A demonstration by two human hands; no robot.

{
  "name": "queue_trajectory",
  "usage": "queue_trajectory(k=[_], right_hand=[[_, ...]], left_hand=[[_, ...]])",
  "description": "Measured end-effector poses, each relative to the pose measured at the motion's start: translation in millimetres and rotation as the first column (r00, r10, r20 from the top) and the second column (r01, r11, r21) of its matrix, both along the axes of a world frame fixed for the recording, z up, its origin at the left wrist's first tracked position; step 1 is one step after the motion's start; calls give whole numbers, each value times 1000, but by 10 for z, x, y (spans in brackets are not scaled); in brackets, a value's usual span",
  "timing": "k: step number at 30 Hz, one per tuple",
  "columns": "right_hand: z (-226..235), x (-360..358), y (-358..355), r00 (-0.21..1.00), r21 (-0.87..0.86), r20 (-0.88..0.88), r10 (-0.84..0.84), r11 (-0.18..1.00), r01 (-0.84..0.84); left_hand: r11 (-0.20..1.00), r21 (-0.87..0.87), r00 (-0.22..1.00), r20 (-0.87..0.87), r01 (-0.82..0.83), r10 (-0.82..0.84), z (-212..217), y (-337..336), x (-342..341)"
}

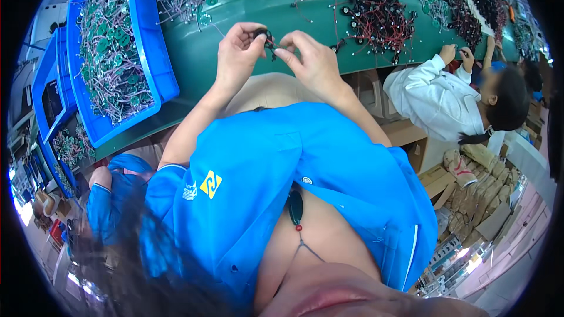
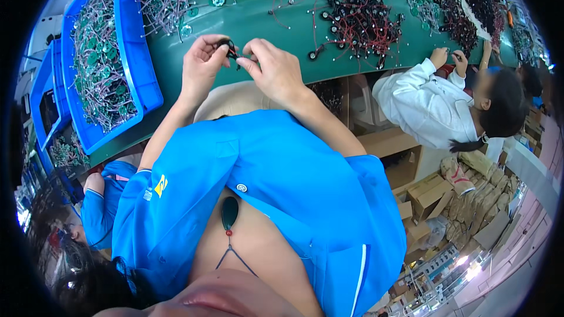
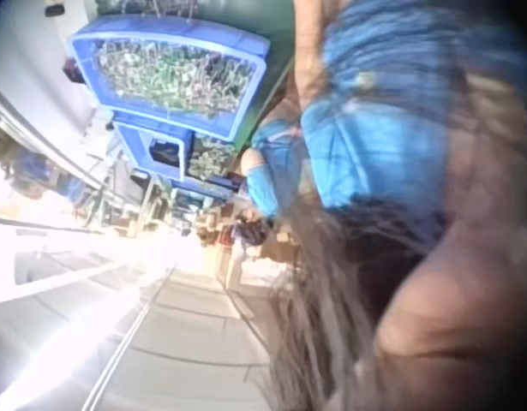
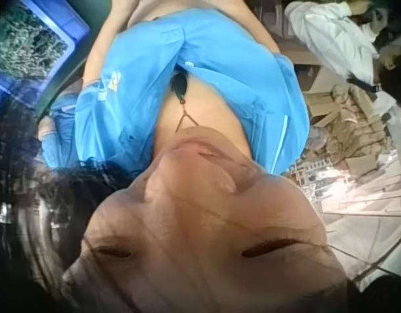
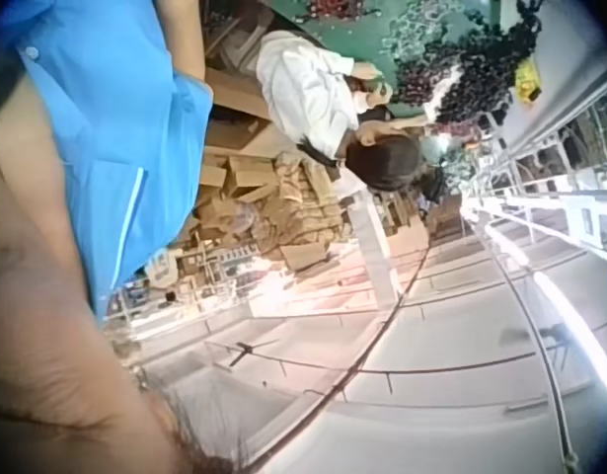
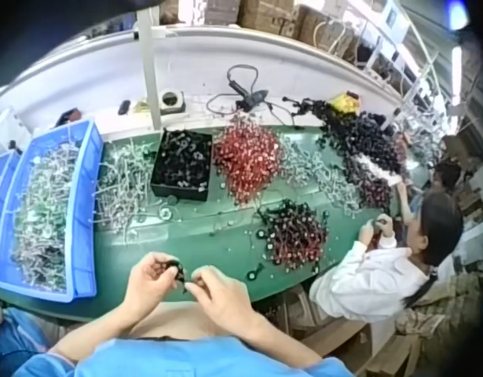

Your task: The person is manually assembling small electronic components at a factory workbench.

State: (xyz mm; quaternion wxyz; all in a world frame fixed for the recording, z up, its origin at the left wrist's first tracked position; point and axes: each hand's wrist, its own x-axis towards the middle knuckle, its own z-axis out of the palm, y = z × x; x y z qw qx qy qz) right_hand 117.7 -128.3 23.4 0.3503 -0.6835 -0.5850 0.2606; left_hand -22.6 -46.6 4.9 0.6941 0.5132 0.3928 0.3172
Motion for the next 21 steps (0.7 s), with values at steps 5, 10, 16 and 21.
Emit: queue_trajectory(k=[5,10,16,21], right_hand=[[-133,23,28,988,40,154,28,999,-35],[-204,78,108,991,24,137,-6,1000,3],[-224,188,172,991,-41,132,37,999,-32],[-222,269,213,987,-116,131,94,990,-79]], left_hand=[[995,-102,998,-61,-18,12,-105,151,103],[961,-270,995,94,54,-30,-77,307,122],[939,-298,979,157,172,-130,-87,402,148],[943,-303,988,110,137,-108,-108,414,180]])
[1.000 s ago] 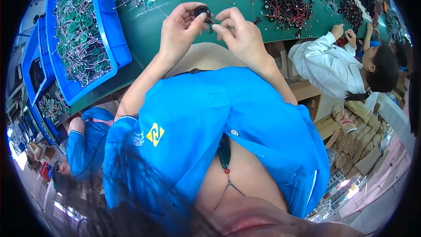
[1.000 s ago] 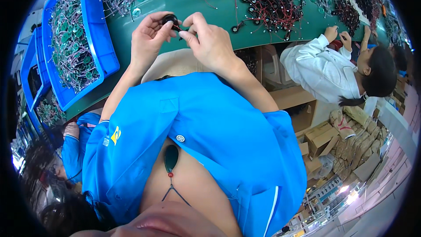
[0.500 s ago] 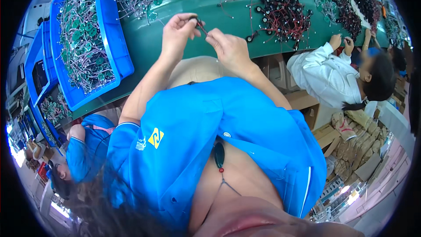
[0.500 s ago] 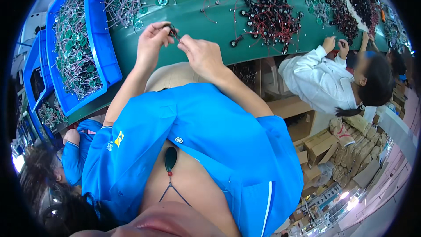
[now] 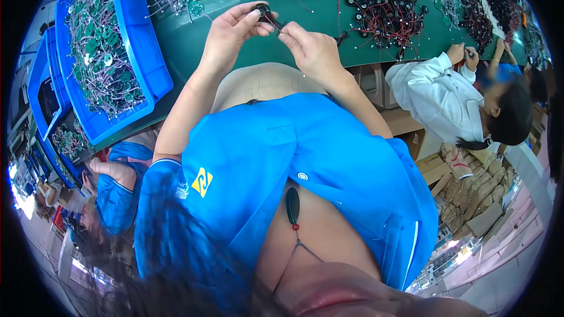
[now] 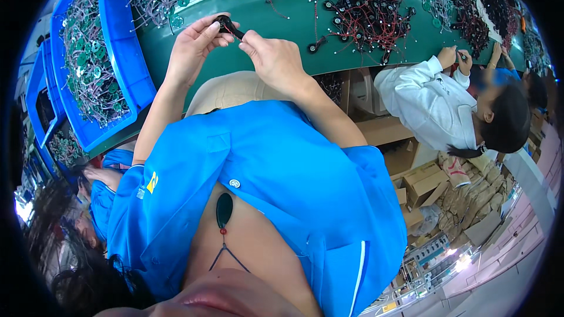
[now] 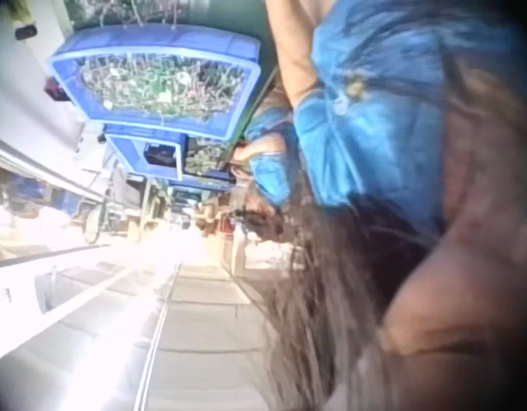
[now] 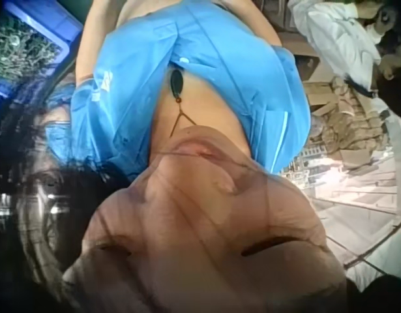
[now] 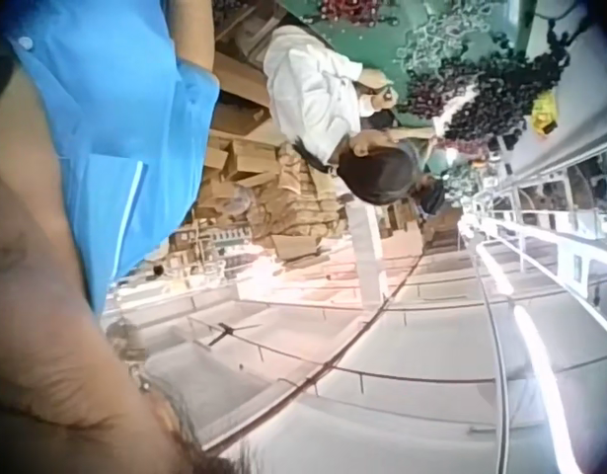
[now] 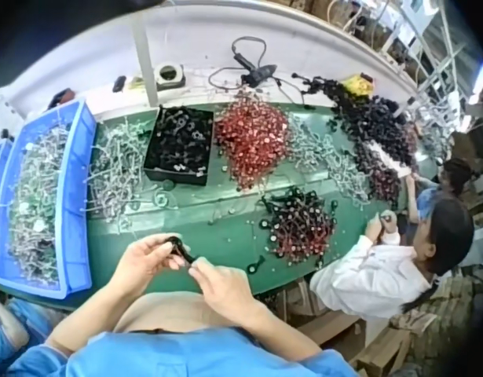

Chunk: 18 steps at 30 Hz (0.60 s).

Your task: The person is manually assembling small electronic components at a factory workbench.

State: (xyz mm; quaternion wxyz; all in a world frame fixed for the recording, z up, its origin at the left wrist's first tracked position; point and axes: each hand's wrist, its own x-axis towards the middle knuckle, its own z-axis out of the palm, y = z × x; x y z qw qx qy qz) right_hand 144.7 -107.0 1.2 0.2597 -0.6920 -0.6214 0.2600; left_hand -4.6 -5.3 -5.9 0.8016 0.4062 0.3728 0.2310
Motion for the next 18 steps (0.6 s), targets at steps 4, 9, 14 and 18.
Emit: queue_trajectory(k=[4,9,14,18], right_hand=[[-22,103,84,997,130,-56,-49,990,56],[-87,224,160,960,-152,-237,-146,982,112],[-124,854,275,887,-184,44,-460,869,460],[-325,1603,206,661,89,509,-552,797,597]], left_hand=[[993,116,995,-103,0,12,-134,14,25],[992,102,992,-108,69,-58,-230,-19,284],[964,234,945,-323,129,-47,-397,387,471],[790,600,874,-445,128,196,-823,1018,505]])
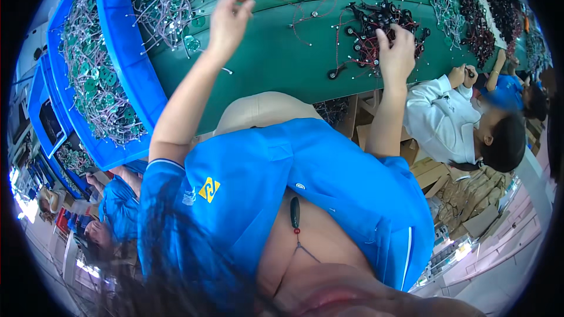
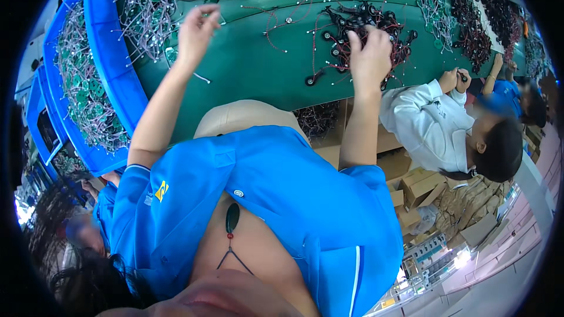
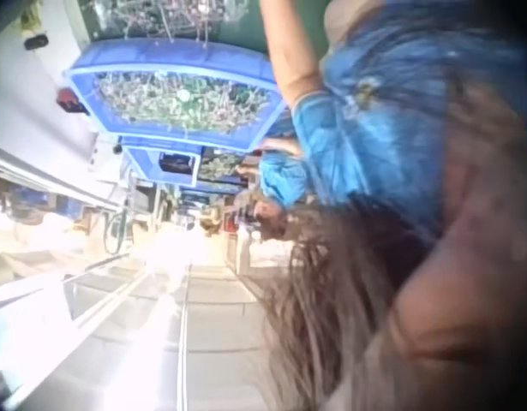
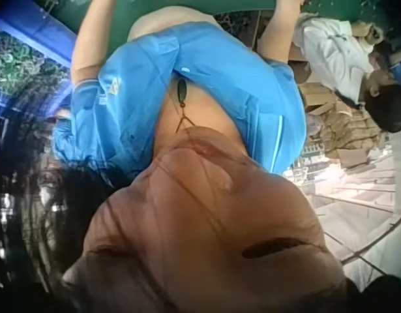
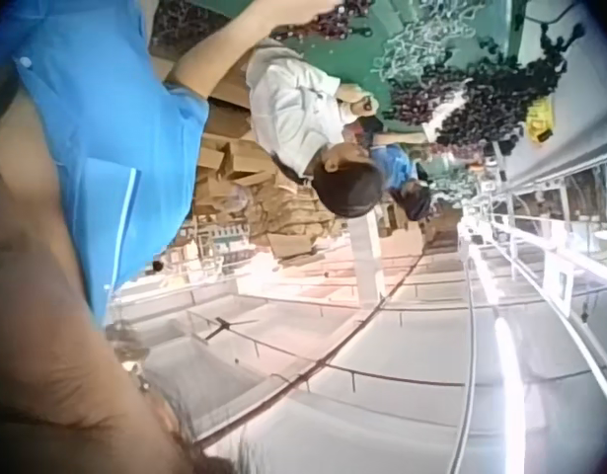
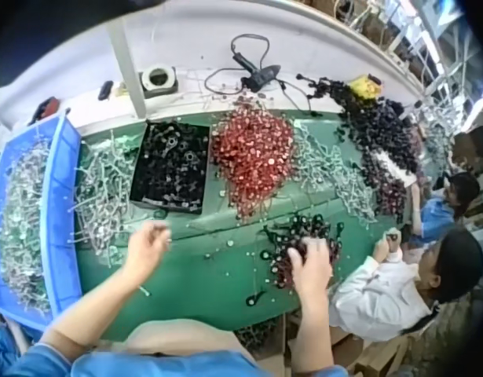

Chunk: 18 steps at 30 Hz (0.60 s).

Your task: The person is manually assembling small electronic components at a factory workbench.

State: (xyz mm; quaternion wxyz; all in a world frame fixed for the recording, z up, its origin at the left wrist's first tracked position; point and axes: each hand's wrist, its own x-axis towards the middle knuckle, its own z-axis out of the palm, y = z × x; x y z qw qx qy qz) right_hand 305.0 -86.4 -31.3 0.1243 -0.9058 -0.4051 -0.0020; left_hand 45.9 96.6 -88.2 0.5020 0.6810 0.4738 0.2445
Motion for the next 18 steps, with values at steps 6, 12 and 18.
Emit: queue_trajectory(k=[6,12,18], right_hand=[[-164,5,434,976,120,-215,39,993,-13],[-435,-340,839,871,139,-478,114,989,-54],[-667,-211,970,860,97,-501,94,994,-52]], left_hand=[[687,677,887,-450,266,100,-250,964,192],[653,-33,317,-855,757,-411,-415,1528,266],[533,66,375,-782,844,-498,-446,1614,27]])
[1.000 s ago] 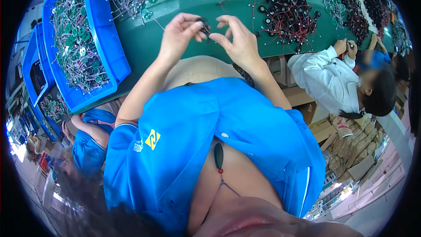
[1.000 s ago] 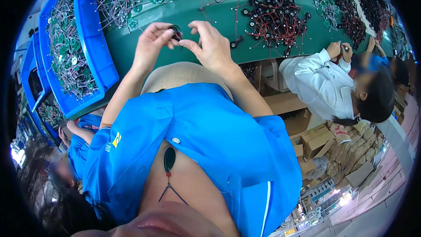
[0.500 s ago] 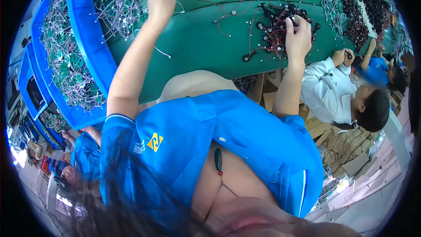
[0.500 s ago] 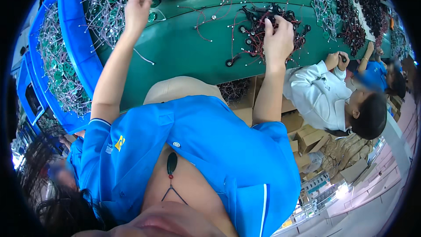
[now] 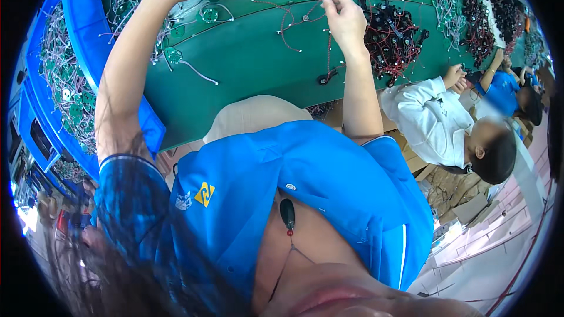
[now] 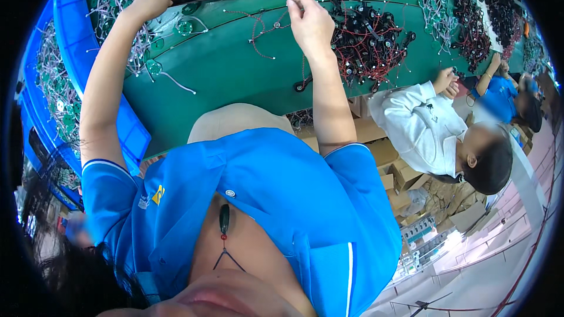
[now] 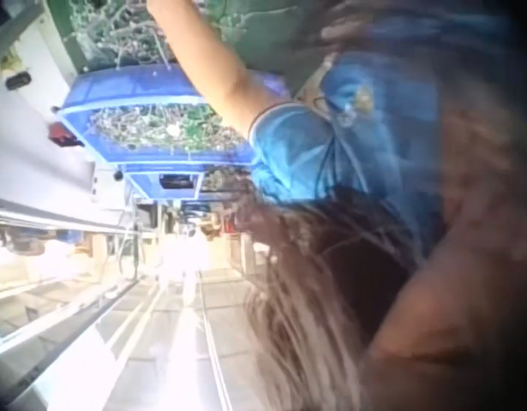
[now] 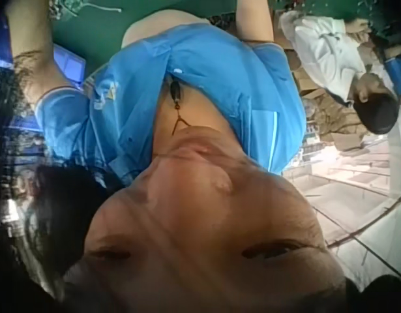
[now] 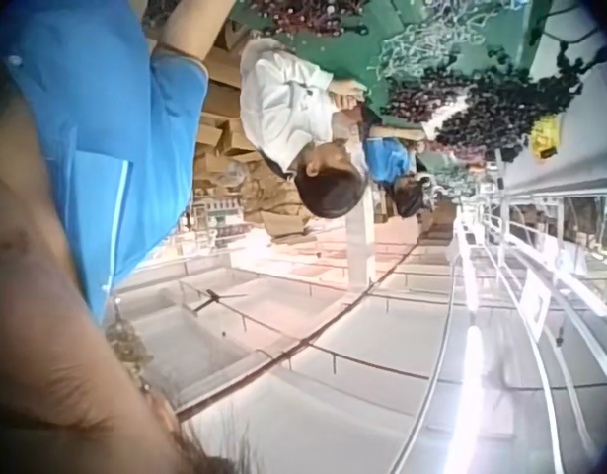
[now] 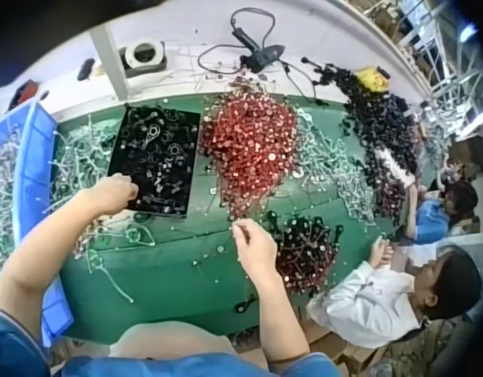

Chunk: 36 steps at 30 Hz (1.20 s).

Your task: The person is manually assembling small electronic components at a factory workbench.

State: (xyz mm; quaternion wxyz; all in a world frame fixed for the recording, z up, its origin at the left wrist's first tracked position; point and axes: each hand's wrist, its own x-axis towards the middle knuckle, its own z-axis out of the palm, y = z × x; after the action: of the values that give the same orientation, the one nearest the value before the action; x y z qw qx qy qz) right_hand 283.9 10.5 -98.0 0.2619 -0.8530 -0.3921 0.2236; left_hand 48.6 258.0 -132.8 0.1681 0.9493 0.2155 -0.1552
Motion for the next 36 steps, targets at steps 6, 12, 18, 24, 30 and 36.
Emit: queue_trajectory(k=[6,12,18,24,30,36], right_hand=[[-228,9,365,980,230,191,54,968,-98],[-553,76,937,740,-40,597,310,933,-358],[-802,54,1003,684,-162,614,393,911,-378],[-584,84,884,648,-216,548,529,838,-502],[-100,-208,592,958,285,14,288,917,-280],[157,-650,-25,795,365,-572,201,931,27]], left_hand=[[938,-223,857,391,-264,335,225,-234,-92],[551,-787,483,382,-275,788,368,-451,-68],[26,-989,385,-33,-148,922,788,-944,-195],[40,-989,492,-34,-140,870,972,-1309,-382],[359,-933,909,155,7,386,1114,-2126,-970],[518,-854,925,161,-44,344,1243,-2433,-1018]])
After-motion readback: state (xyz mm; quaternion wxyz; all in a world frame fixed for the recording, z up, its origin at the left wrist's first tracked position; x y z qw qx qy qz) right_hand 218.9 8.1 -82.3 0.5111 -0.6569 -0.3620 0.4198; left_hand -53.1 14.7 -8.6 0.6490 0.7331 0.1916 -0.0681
